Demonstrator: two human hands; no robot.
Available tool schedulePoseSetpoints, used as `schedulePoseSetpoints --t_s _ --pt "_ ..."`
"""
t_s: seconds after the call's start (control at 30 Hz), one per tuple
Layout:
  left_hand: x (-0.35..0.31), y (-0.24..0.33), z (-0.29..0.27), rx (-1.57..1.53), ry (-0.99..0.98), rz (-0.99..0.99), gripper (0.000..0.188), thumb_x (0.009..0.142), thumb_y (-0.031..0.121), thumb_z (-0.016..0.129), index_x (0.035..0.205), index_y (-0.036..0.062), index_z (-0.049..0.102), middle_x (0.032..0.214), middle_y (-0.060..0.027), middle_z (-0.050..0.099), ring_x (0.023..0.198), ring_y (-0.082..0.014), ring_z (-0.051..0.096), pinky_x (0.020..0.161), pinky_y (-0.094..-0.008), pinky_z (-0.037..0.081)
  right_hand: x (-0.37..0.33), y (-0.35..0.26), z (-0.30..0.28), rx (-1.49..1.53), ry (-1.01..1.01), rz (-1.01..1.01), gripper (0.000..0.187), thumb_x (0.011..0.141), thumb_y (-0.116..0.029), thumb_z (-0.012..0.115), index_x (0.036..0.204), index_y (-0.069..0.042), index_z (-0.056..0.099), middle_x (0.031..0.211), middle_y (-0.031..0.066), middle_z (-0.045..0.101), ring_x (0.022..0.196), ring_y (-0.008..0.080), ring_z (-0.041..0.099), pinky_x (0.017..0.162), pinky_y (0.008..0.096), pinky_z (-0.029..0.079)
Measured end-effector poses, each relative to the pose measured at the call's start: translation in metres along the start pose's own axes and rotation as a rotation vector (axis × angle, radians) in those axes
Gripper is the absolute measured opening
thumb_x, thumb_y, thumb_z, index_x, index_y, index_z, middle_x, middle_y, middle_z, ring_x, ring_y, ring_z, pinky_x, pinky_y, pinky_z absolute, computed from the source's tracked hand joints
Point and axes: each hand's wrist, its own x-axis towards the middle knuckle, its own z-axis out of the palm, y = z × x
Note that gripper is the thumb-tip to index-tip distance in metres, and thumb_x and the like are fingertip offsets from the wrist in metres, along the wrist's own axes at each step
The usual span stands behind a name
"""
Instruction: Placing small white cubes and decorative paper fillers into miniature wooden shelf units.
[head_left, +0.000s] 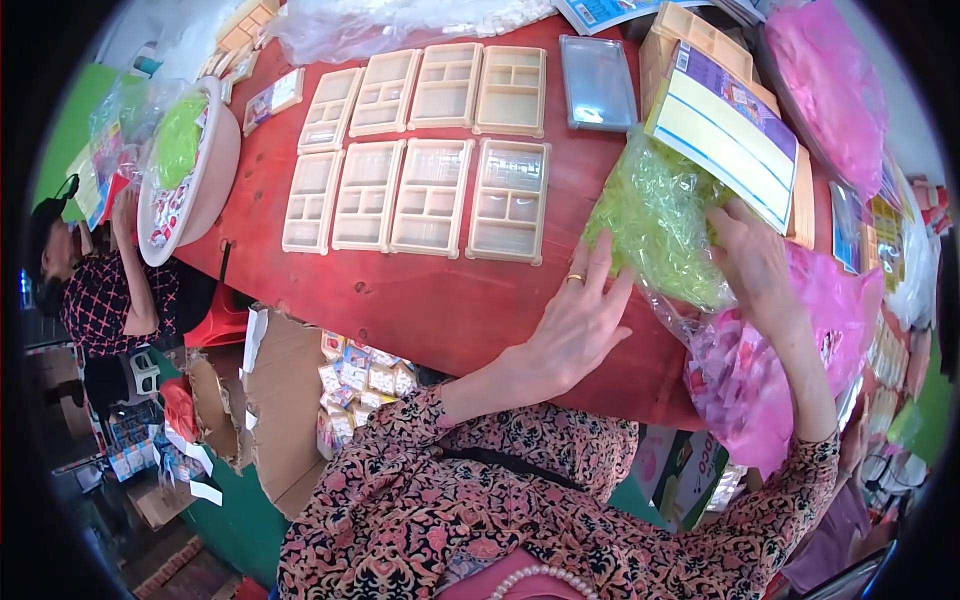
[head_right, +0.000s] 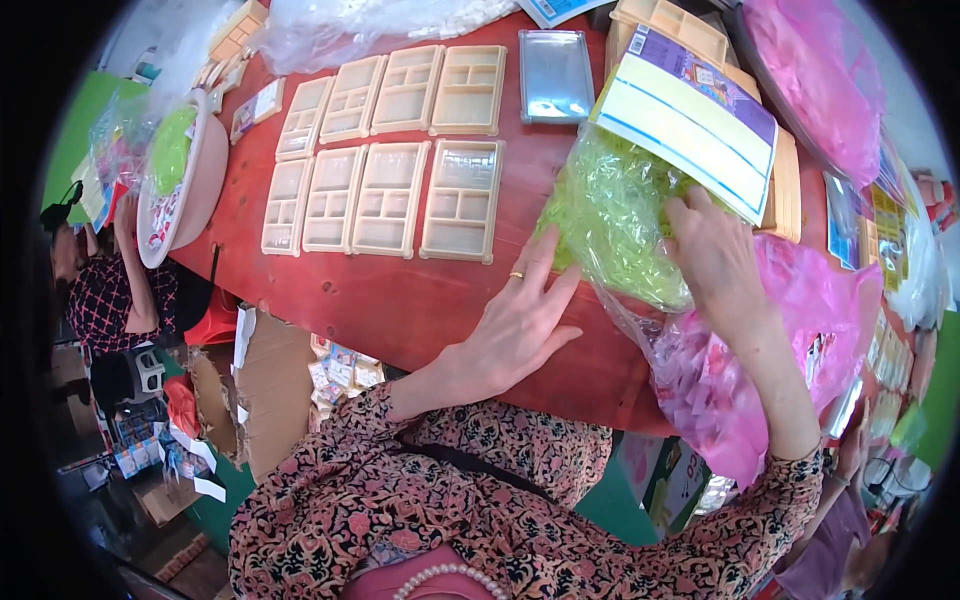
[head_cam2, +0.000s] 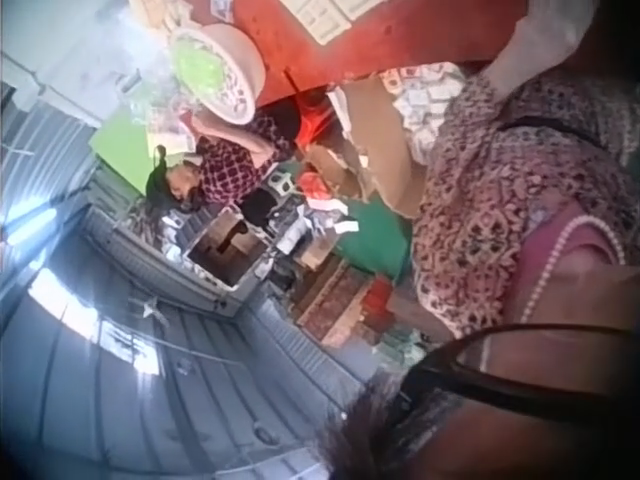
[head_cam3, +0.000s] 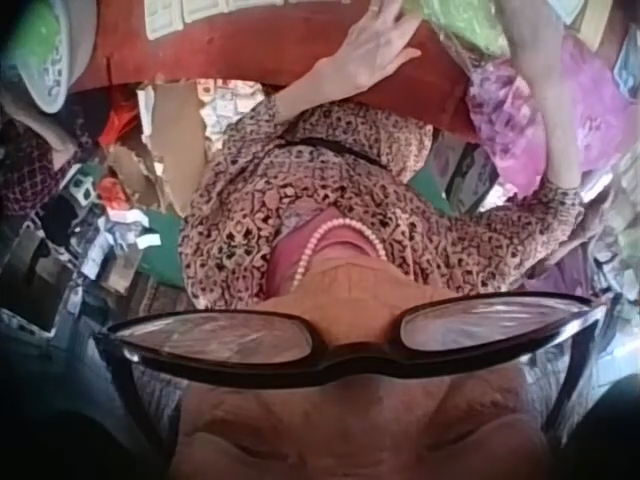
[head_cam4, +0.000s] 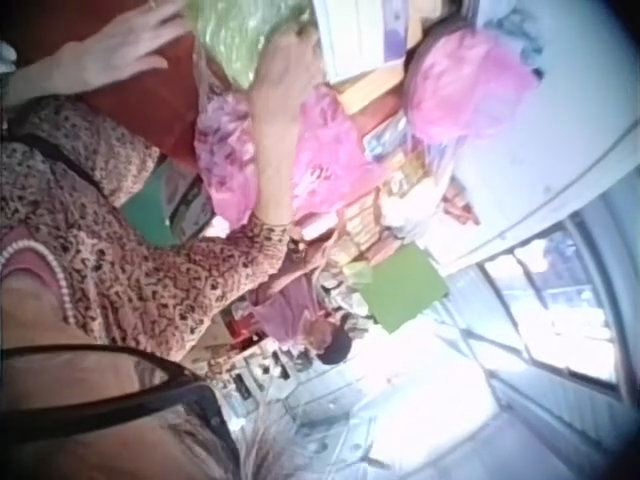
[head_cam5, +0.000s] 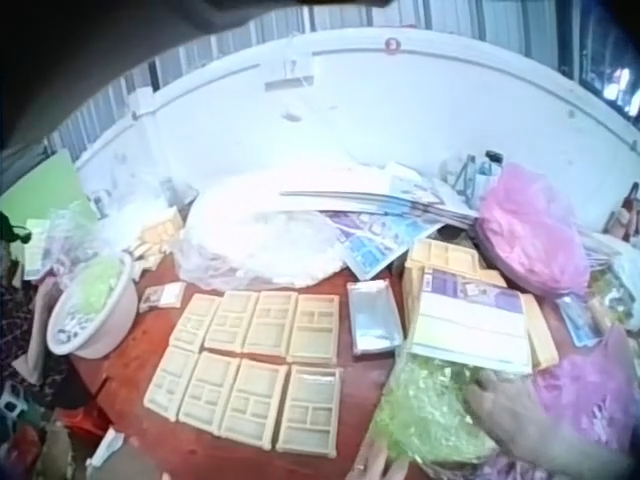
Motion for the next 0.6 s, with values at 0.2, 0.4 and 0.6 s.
schedulePoseSetpoints --t_s 0.2,0.4,0.6 --pt "0.002 -0.005 0.005 0.050 0.015 0.018 0.064 0.065 0.008 0.075 0.120 -0.0061 0.044 0.133 -0.0349 0.024 0.120 -0.0536 0.031 0.086 -0.0445 0.050 0.015 0.020 -0.007 0.566 -0.168 0.063 0.028 0.064 0.000 0.067 0.084 0.001 0.049 0.072 0.0031 0.044 0.067 0.0132 0.044 0.060 0.0290 0.036" --pt "-0.001 -0.011 0.013 0.125 0.047 0.040 0.059 0.067 0.005 0.071 0.120 -0.0040 0.045 0.135 -0.0342 0.024 0.119 -0.0531 0.034 0.079 -0.0404 0.054 0.022 0.029 0.005 0.653 -0.230 0.151 0.020 0.066 0.000 0.066 0.074 -0.001 0.048 0.066 -0.0038 0.042 0.061 0.0040 0.040 0.052 0.0236 0.033" --pt "-0.001 -0.014 0.012 0.108 0.043 0.092 0.056 0.072 0.002 0.064 0.125 -0.0021 0.044 0.138 -0.0335 0.021 0.123 -0.0525 0.032 0.079 -0.0412 0.054 0.017 0.048 0.018 0.839 -0.152 0.150 0.022 0.064 -0.002 0.070 0.082 0.002 0.057 0.067 -0.0021 0.051 0.061 0.0055 0.044 0.054 0.0235 0.039"
